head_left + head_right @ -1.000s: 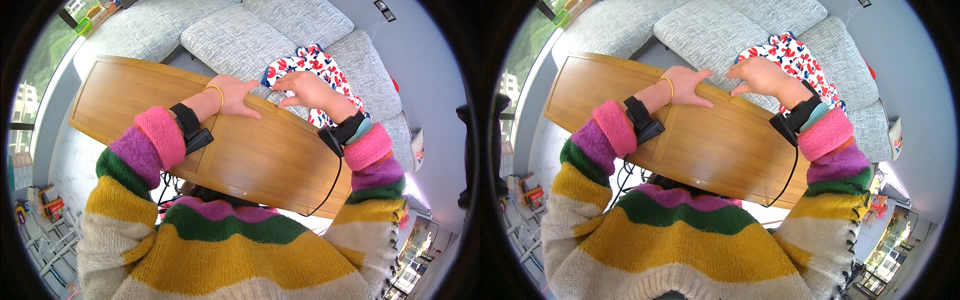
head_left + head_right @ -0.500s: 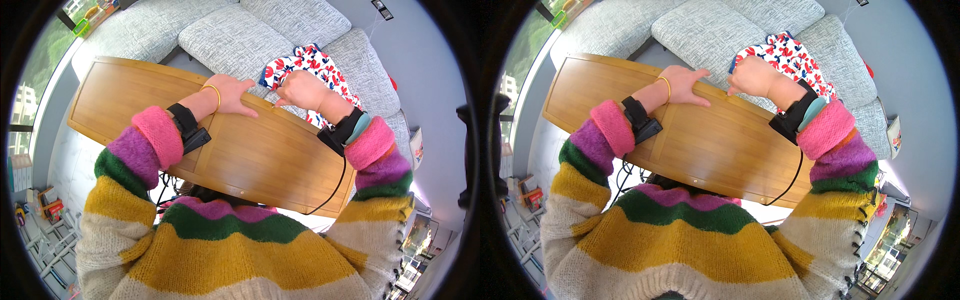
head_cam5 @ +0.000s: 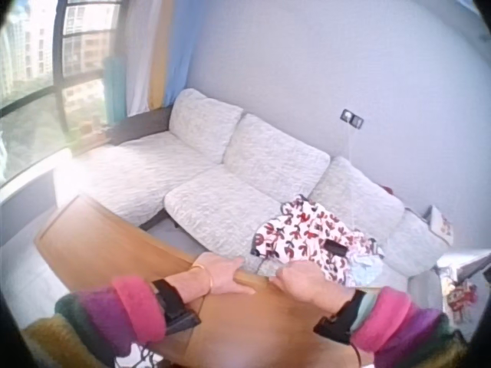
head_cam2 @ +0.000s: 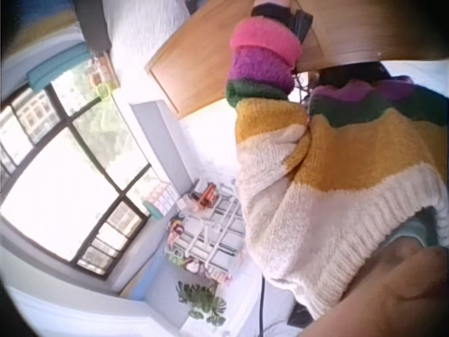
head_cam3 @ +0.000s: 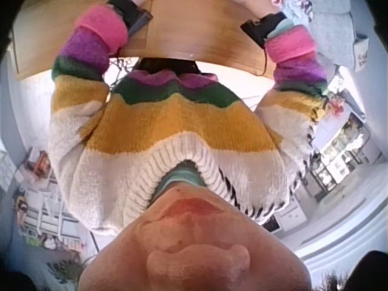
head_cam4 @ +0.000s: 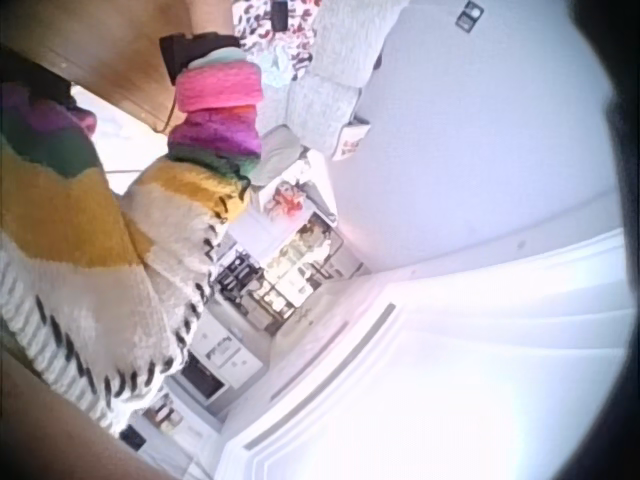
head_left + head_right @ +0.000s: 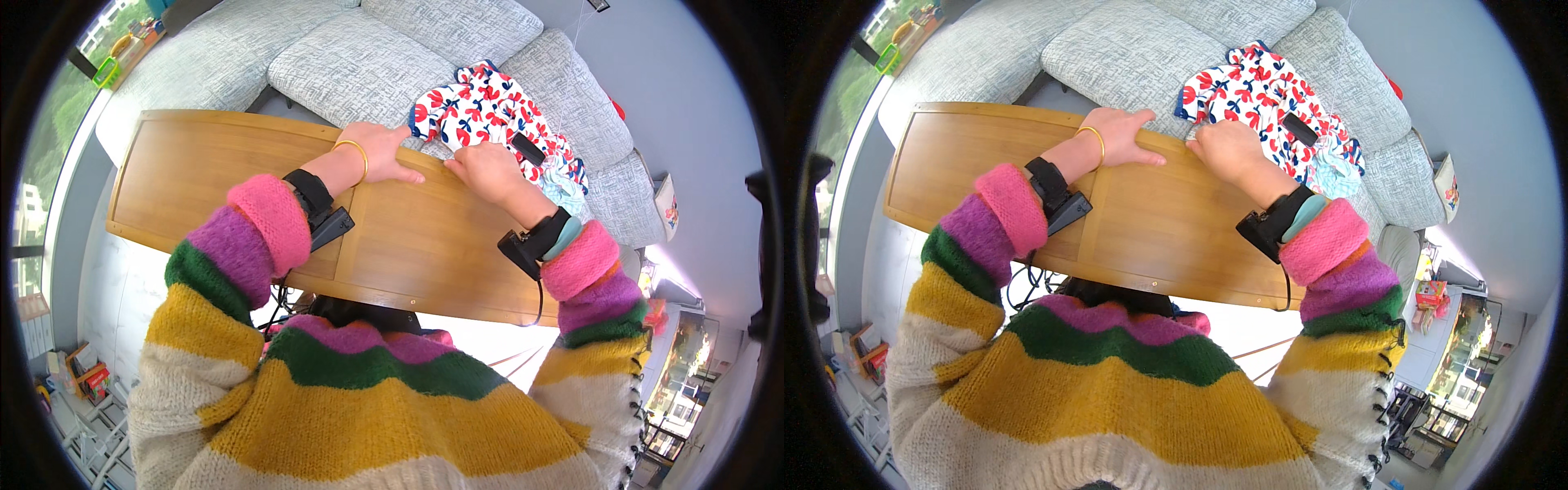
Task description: The person assembles a wooden furniture piece by inserting dowels into pre-drilled holes and joining panels. They repeatedly flip the panel to access different sides and continue inserting dowels until the clip ends.
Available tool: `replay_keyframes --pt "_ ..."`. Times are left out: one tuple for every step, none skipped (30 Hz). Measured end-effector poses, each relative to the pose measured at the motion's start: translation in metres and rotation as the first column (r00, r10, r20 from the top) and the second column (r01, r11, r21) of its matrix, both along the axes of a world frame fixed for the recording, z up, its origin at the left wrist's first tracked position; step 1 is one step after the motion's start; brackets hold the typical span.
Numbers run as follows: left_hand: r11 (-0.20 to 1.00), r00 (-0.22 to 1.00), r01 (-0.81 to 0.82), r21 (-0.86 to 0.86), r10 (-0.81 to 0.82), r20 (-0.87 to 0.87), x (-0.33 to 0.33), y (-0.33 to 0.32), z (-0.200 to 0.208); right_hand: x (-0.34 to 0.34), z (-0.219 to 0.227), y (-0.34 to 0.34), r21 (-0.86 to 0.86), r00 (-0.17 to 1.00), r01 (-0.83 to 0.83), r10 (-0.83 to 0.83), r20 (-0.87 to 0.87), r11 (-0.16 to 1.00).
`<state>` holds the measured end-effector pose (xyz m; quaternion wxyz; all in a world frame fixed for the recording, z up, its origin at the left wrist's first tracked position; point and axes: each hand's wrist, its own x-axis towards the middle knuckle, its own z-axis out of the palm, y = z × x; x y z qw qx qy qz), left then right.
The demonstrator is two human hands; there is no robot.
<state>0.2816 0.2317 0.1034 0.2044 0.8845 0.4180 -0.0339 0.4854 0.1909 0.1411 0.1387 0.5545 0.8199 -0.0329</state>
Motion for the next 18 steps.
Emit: replay_keyframes --pt "1.000 1.000 0.003 -0.012 -0.003 -0.022 0.000 0.000 0.001 -0.002 -0.001 -0.001 -0.008 0.998 0.060 -0.060 0.006 0.998" --pt "1.000 1.000 0.003 -0.014 -0.003 -0.010 0.000 -0.001 0.000 -0.005 -0.004 -0.004 -0.021 0.994 0.106 -0.106 -0.001 0.994" --pt "1.000 1.000 0.003 -0.021 -0.004 -0.013 0.001 0.002 0.003 -0.005 -0.004 -0.001 -0.037 0.988 0.153 -0.153 -0.011 0.988" --pt "1.000 1.000 -0.002 -0.009 0.002 -0.003 0.001 0.002 0.002 -0.005 -0.006 -0.001 -0.049 0.980 0.198 -0.199 -0.018 0.979" --pt "1.000 1.000 0.007 -0.021 -0.007 -0.003 0.001 0.002 0.002 -0.006 -0.008 -0.001 -0.031 0.977 0.210 -0.211 -0.031 0.977" --pt "1.000 1.000 0.006 -0.014 -0.006 0.007 0.002 0.002 0.002 -0.006 -0.009 -0.002 -0.032 0.971 0.235 -0.236 -0.036 0.972" --pt "1.000 1.000 0.008 -0.005 -0.008 0.018 0.001 0.003 0.002 -0.006 -0.011 -0.001 -0.030 0.965 0.259 -0.260 -0.042 0.965" --pt "1.000 1.000 0.007 0.001 -0.007 0.023 0.001 0.002 0.002 -0.007 -0.012 -0.002 -0.033 0.957 0.284 -0.285 -0.048 0.958" --pt "1.000 1.000 0.010 0.010 -0.010 0.030 0.000 0.003 0.002 -0.007 -0.013 -0.001 -0.011 0.949 0.311 -0.312 -0.047 0.950" --pt "1.000 0.999 0.015 0.019 -0.016 0.038 0.000 0.003 0.002 -0.009 -0.014 -0.001 -0.068 0.927 0.366 -0.370 -0.059 0.928" --pt "1.000 0.998 0.019 0.015 -0.019 0.052 0.000 0.003 0.002 -0.010 -0.014 0.000 -0.125 0.902 0.417 -0.427 -0.067 0.900" --pt "1.000 0.999 0.020 0.016 -0.021 0.050 0.000 0.004 0.002 -0.011 -0.014 0.001 -0.179 0.871 0.468 -0.486 -0.074 0.865" --pt "1.000 0.999 0.020 0.006 -0.020 0.039 0.001 0.003 0.002 -0.012 -0.014 0.001 -0.169 0.865 0.485 -0.499 -0.051 0.858" --pt "1.000 0.999 0.015 -0.001 -0.015 0.029 0.001 0.004 0.002 -0.014 -0.014 0.002 -0.196 0.843 0.521 -0.536 -0.032 0.831" --pt "1.000 1.000 0.006 0.014 -0.006 0.026 0.001 0.003 0.002 -0.016 -0.014 0.002 -0.222 0.819 0.556 -0.573 -0.014 0.801" --pt "1.000 0.999 0.016 0.012 -0.017 0.039 0.000 0.004 0.003 -0.018 -0.013 0.003 -0.245 0.796 0.588 -0.606 0.002 0.771" --pt "1.000 0.998 0.026 0.009 -0.027 0.051 0.000 0.004 0.002 -0.019 -0.013 0.003 -0.220 0.842 0.537 -0.535 0.071 0.815" --pt "0.999 0.997 0.034 0.008 -0.034 0.063 -0.001 0.004 0.002 -0.021 -0.013 0.002 -0.198 0.878 0.478 -0.458 0.141 0.856"
